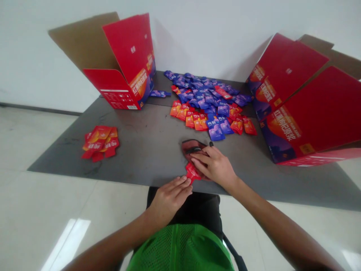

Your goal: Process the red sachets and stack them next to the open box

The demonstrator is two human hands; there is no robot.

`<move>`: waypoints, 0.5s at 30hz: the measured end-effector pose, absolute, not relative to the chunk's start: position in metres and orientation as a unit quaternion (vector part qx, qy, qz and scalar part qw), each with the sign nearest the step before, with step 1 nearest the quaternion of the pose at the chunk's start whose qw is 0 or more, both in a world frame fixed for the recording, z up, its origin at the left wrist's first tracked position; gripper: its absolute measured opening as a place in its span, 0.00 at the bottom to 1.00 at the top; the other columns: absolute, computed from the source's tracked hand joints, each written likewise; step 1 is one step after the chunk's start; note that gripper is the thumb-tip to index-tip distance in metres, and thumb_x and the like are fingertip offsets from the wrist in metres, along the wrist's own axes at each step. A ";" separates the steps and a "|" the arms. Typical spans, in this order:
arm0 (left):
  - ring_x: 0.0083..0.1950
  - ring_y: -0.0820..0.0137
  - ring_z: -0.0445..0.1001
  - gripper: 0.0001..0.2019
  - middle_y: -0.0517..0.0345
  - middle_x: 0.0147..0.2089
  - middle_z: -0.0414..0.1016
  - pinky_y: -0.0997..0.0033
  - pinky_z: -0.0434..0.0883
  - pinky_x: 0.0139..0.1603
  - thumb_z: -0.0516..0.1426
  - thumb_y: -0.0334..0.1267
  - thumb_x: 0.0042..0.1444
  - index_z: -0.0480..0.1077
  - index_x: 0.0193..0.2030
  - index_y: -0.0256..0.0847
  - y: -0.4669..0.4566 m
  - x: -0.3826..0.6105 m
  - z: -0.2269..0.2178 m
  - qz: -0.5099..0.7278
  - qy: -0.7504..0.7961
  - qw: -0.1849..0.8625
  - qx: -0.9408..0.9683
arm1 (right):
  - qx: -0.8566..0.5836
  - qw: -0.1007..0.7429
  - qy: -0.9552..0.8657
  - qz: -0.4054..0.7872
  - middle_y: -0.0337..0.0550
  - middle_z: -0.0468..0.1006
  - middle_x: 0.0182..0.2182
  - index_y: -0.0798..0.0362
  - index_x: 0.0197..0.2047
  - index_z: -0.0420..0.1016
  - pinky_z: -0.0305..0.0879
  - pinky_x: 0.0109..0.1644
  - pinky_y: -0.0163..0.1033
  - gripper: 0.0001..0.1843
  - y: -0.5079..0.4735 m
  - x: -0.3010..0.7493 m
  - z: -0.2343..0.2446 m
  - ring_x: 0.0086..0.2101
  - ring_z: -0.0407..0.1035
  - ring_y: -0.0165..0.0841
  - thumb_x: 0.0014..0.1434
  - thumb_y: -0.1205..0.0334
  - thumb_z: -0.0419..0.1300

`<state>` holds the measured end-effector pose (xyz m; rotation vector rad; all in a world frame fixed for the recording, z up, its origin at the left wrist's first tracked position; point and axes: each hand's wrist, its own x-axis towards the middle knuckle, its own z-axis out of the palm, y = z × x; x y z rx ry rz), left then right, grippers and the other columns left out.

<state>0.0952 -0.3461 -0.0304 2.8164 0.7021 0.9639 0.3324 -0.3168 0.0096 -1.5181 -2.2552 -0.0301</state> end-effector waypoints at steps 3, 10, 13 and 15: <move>0.58 0.64 0.81 0.10 0.52 0.54 0.83 0.60 0.78 0.63 0.56 0.32 0.71 0.78 0.52 0.36 -0.347 0.096 -0.033 0.326 0.230 0.038 0.916 | -0.578 0.185 -0.793 -0.048 0.45 0.77 0.42 0.43 0.56 0.82 0.66 0.48 0.39 0.18 -0.299 0.359 0.011 0.45 0.69 0.36 0.73 0.51 0.54; 0.56 0.65 0.82 0.09 0.52 0.53 0.84 0.61 0.77 0.60 0.56 0.37 0.72 0.76 0.50 0.37 -0.336 0.096 -0.021 0.298 0.201 0.054 0.932 | -0.641 0.210 -0.714 -0.185 0.46 0.77 0.41 0.46 0.53 0.84 0.64 0.45 0.39 0.17 -0.304 0.406 0.026 0.42 0.69 0.37 0.71 0.50 0.58; 0.49 0.65 0.83 0.16 0.52 0.47 0.85 0.60 0.76 0.56 0.57 0.48 0.70 0.74 0.53 0.37 -0.329 0.102 -0.009 0.261 0.214 0.076 0.938 | -0.643 0.271 -0.691 -0.189 0.46 0.77 0.41 0.47 0.54 0.83 0.65 0.47 0.40 0.17 -0.330 0.413 0.029 0.42 0.70 0.37 0.70 0.50 0.59; 0.48 0.64 0.82 0.21 0.52 0.46 0.84 0.58 0.73 0.56 0.57 0.53 0.69 0.73 0.56 0.37 -0.327 0.110 -0.005 0.243 0.236 0.074 0.938 | -0.643 0.305 -0.678 -0.185 0.47 0.77 0.41 0.49 0.53 0.83 0.66 0.47 0.41 0.17 -0.351 0.417 0.023 0.42 0.71 0.38 0.69 0.50 0.60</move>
